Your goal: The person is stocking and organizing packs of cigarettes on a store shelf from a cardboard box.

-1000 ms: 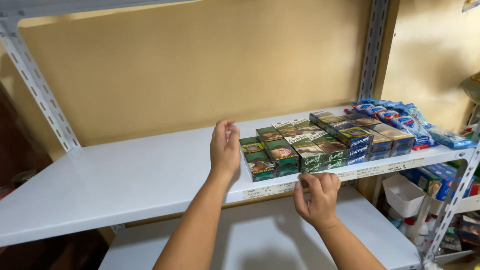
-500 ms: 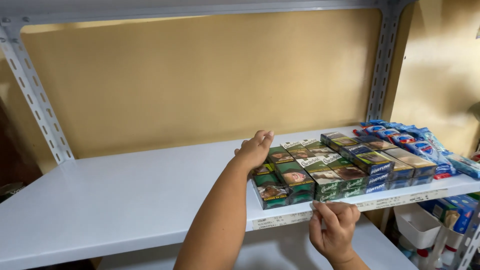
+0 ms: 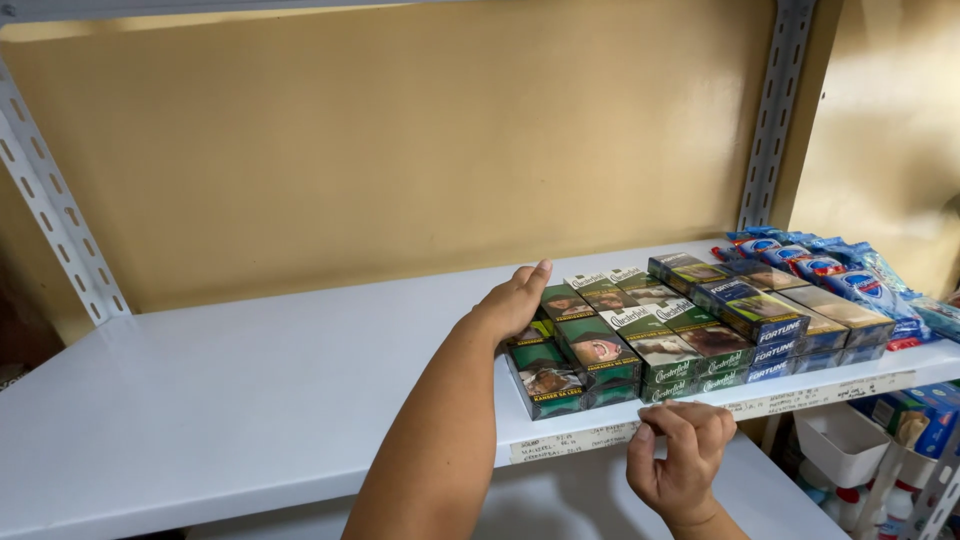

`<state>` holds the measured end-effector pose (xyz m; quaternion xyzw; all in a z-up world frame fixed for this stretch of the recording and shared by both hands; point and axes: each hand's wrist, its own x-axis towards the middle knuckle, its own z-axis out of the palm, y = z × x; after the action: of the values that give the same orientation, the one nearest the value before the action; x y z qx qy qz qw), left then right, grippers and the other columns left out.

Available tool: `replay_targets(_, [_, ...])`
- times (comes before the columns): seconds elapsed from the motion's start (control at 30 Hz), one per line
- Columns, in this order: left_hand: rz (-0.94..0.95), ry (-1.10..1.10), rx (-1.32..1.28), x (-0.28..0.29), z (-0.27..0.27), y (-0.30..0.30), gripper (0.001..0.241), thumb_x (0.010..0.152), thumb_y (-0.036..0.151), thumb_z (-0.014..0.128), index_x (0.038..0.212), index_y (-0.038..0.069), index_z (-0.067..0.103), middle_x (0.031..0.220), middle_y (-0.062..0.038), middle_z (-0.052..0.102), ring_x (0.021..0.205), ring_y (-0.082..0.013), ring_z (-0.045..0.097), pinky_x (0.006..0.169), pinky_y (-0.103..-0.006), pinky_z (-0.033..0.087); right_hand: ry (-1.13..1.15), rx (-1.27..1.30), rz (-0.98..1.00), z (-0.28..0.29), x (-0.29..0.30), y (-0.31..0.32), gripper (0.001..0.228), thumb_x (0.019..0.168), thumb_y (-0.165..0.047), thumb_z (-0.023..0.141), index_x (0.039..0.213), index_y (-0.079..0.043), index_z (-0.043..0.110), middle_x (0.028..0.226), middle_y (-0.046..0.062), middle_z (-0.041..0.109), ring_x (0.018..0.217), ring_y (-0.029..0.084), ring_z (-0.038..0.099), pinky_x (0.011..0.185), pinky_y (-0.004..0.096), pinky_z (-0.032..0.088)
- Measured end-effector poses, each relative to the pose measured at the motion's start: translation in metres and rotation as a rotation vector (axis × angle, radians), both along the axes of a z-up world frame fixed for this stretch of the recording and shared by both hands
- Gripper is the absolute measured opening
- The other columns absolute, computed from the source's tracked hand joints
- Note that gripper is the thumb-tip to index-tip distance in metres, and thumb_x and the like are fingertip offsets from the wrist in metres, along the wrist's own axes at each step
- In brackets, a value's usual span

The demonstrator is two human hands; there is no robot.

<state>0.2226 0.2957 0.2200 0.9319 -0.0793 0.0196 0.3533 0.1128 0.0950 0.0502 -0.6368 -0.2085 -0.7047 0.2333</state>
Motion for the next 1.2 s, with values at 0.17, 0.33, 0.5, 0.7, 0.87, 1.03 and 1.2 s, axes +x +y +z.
replay_targets(0.17, [0.007, -0.014, 0.094, 0.004, -0.002, -0.003, 0.077, 0.094, 0.073, 0.015, 0.154, 0.031, 0.039, 0.157, -0.004, 0.048, 0.148, -0.0309, 0.04, 0.121, -0.0552, 0.025, 0.013, 0.001, -0.012, 0.0, 0.0, 0.0, 0.015, 0.084, -0.01, 0.064, 0.099, -0.01, 0.064, 0.097, 0.005, 0.061, 0.094, 0.024, 0.053, 0.092, 0.04, 0.035])
replay_targets(0.33, [0.002, -0.032, 0.087, 0.004, -0.003, -0.004, 0.075, 0.093, 0.072, 0.018, 0.152, 0.033, 0.042, 0.155, -0.004, 0.048, 0.147, -0.0306, 0.039, 0.12, -0.0537, 0.027, 0.015, -0.014, -0.001, 0.001, 0.0, -0.003, 0.016, 0.083, -0.008, 0.065, 0.099, -0.01, 0.064, 0.096, 0.006, 0.06, 0.094, 0.024, 0.054, 0.091, 0.04, 0.036])
replay_targets(0.5, [0.002, -0.056, 0.092, 0.011, -0.007, -0.004, 0.079, 0.094, 0.073, 0.018, 0.147, 0.026, 0.051, 0.151, -0.007, 0.053, 0.143, -0.032, 0.045, 0.117, -0.0504, 0.034, 0.02, -0.011, -0.007, 0.0, 0.0, -0.002, 0.015, 0.083, -0.007, 0.065, 0.098, -0.01, 0.063, 0.094, 0.004, 0.061, 0.094, 0.023, 0.055, 0.093, 0.039, 0.036])
replay_targets(0.7, [-0.005, -0.07, 0.089, 0.015, -0.01, -0.004, 0.08, 0.094, 0.074, 0.017, 0.146, 0.025, 0.053, 0.15, -0.009, 0.055, 0.142, -0.0324, 0.047, 0.116, -0.0499, 0.036, 0.019, 0.0, -0.012, -0.001, 0.0, -0.001, 0.015, 0.082, -0.007, 0.065, 0.097, -0.01, 0.064, 0.094, 0.005, 0.06, 0.093, 0.023, 0.052, 0.092, 0.039, 0.035])
replay_targets(0.87, [-0.007, -0.052, 0.094, 0.006, -0.004, -0.005, 0.08, 0.095, 0.073, 0.017, 0.146, 0.025, 0.053, 0.151, -0.008, 0.054, 0.142, -0.0324, 0.047, 0.116, -0.0501, 0.037, 0.014, -0.001, -0.002, -0.001, 0.001, 0.0, 0.015, 0.083, -0.007, 0.064, 0.097, -0.01, 0.064, 0.094, 0.005, 0.06, 0.094, 0.023, 0.052, 0.092, 0.039, 0.035])
replay_targets(1.03, [-0.001, -0.03, 0.064, 0.003, -0.002, -0.004, 0.078, 0.094, 0.072, 0.02, 0.148, 0.026, 0.051, 0.153, -0.007, 0.052, 0.144, -0.0318, 0.044, 0.117, -0.05, 0.036, 0.009, -0.001, -0.019, -0.002, 0.002, -0.001, 0.015, 0.083, -0.008, 0.064, 0.097, -0.01, 0.064, 0.095, 0.006, 0.061, 0.094, 0.024, 0.052, 0.092, 0.039, 0.034])
replay_targets(1.2, [0.005, -0.082, 0.06, 0.006, -0.004, -0.003, 0.074, 0.096, 0.07, 0.019, 0.15, 0.028, 0.048, 0.153, -0.006, 0.052, 0.144, -0.0323, 0.043, 0.118, -0.0518, 0.033, 0.007, 0.0, -0.014, -0.002, 0.002, -0.001, 0.015, 0.083, -0.007, 0.064, 0.098, -0.01, 0.064, 0.096, 0.006, 0.06, 0.094, 0.024, 0.051, 0.092, 0.039, 0.035])
